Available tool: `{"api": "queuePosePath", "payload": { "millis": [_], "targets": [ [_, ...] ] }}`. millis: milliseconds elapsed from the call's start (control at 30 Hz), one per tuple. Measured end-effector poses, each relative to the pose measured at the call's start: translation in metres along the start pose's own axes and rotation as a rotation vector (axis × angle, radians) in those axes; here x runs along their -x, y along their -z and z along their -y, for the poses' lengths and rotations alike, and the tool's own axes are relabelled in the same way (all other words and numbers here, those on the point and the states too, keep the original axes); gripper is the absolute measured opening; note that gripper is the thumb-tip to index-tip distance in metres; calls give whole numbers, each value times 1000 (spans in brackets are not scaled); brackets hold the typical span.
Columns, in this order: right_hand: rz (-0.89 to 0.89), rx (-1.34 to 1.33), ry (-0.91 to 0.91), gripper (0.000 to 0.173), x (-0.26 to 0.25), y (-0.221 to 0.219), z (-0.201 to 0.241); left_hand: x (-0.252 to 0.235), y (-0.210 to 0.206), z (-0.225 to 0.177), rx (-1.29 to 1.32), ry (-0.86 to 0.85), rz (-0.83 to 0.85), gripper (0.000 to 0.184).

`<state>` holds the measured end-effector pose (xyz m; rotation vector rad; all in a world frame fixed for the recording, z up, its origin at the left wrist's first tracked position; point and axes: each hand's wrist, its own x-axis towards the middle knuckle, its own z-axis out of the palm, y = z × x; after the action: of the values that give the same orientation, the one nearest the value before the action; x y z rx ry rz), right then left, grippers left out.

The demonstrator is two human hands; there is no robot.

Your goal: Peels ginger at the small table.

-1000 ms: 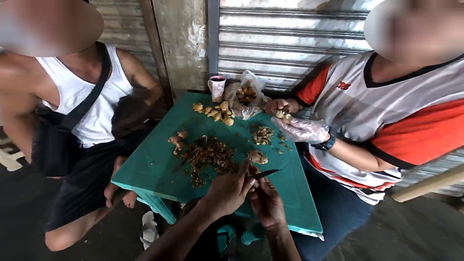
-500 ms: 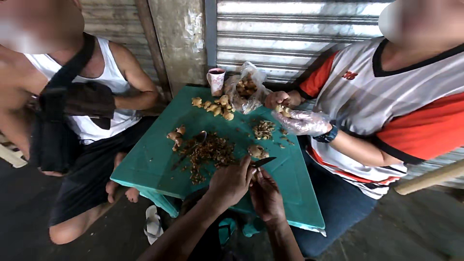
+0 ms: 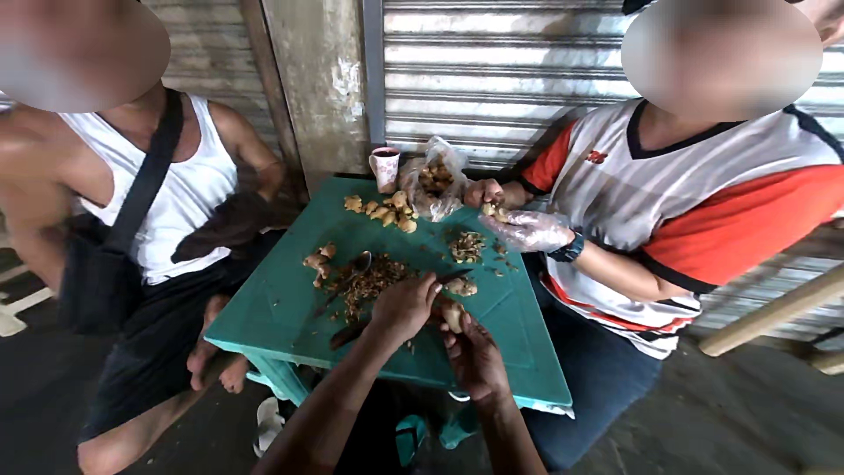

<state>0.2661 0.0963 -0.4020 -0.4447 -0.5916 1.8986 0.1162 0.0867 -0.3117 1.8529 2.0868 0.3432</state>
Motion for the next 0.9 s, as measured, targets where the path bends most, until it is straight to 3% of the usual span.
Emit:
{"api": "queuePosePath", "payload": {
  "millis": [67,233,333,467,767,900],
  "targets": [
    [-6,-21,45,25,-1,1,-1,2,4,3,29,0,-9,42],
    [-36,-26,220,47,-7,1,-10,35,-1,3,137,-67,28,48],
    [-47,-1,261,52,-7,3,-10,40,-8,11,81,41,62,50],
    [4,23,271,55,-6,6,-9,34,-11,23,74,158,50,60],
    [48,-90,211,50,-3,8,-8,28,-16,49,235,73,-1,46],
    [40,-109,149,43,0,5,-5,32,-14,52,274,126,-18,52]
  ]
}}
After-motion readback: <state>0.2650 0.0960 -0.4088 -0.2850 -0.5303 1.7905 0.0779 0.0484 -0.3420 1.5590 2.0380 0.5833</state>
